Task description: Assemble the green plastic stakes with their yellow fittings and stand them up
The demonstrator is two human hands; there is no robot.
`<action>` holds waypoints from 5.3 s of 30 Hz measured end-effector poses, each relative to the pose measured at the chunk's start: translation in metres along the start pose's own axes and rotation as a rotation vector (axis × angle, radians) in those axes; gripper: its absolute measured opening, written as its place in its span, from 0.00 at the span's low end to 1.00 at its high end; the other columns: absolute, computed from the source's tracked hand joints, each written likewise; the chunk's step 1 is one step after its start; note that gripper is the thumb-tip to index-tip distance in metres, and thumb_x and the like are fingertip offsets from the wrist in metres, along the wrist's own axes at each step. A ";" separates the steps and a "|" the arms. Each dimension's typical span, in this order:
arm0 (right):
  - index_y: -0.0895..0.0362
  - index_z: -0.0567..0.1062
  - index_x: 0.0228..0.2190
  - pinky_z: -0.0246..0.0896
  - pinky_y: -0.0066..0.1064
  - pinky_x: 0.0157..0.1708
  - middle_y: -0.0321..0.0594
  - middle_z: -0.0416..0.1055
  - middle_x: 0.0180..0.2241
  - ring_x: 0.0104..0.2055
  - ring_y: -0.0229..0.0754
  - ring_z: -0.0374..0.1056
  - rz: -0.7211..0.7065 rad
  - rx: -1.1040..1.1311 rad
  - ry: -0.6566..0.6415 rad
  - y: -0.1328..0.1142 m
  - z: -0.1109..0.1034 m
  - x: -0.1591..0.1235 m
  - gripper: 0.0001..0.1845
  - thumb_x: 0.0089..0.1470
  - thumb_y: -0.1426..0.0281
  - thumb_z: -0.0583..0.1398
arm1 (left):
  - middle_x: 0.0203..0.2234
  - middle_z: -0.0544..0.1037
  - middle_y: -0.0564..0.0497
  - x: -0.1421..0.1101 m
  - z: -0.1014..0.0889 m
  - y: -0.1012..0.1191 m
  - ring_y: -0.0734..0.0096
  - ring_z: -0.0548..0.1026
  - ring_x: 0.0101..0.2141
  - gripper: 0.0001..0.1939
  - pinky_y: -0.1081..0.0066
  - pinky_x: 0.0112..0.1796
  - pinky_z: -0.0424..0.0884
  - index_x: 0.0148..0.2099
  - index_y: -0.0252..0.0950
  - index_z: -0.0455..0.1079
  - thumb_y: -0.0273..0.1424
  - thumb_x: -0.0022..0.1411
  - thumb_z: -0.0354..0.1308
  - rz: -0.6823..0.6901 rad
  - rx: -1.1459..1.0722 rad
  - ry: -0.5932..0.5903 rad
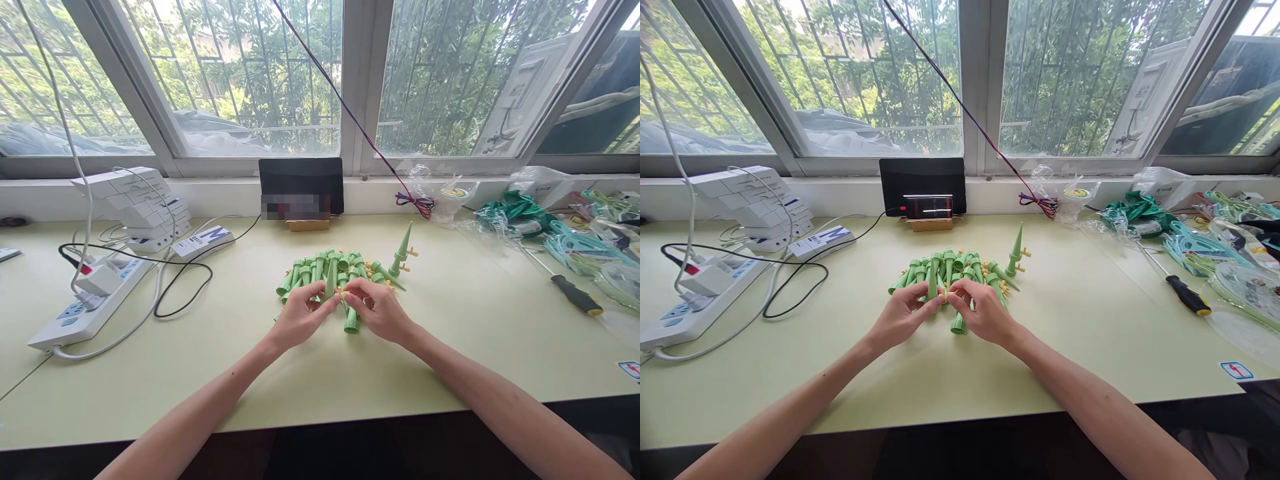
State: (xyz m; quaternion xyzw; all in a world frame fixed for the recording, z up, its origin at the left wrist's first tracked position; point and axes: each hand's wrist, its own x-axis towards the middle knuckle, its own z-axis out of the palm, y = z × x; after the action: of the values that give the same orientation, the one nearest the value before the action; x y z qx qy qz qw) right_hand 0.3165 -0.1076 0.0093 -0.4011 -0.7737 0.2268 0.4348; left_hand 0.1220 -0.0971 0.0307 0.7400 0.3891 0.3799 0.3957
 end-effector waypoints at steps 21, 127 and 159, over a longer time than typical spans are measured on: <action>0.56 0.72 0.38 0.58 0.26 0.25 0.37 0.70 0.28 0.25 0.36 0.62 -0.040 0.017 -0.023 -0.002 0.000 0.000 0.12 0.65 0.62 0.54 | 0.25 0.70 0.51 0.000 0.000 0.002 0.73 0.65 0.26 0.17 0.75 0.22 0.61 0.34 0.34 0.73 0.44 0.61 0.58 0.010 -0.001 0.014; 0.56 0.71 0.37 0.60 0.27 0.25 0.38 0.72 0.30 0.26 0.35 0.63 -0.069 0.033 0.007 0.000 0.000 0.000 0.07 0.63 0.66 0.56 | 0.25 0.70 0.51 -0.001 0.000 0.003 0.74 0.65 0.25 0.17 0.75 0.22 0.61 0.33 0.34 0.73 0.44 0.62 0.57 0.014 0.018 0.003; 0.55 0.72 0.37 0.61 0.28 0.26 0.38 0.71 0.30 0.28 0.37 0.65 -0.082 0.039 -0.003 0.002 0.001 0.001 0.09 0.63 0.64 0.56 | 0.25 0.70 0.51 -0.001 -0.001 0.004 0.73 0.66 0.26 0.18 0.75 0.23 0.62 0.33 0.34 0.73 0.45 0.61 0.58 0.018 0.023 0.000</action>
State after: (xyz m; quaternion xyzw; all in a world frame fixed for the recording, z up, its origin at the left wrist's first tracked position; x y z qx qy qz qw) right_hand 0.3164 -0.1061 0.0079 -0.3602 -0.7855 0.2246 0.4503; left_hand 0.1212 -0.0993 0.0343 0.7480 0.3869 0.3790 0.3836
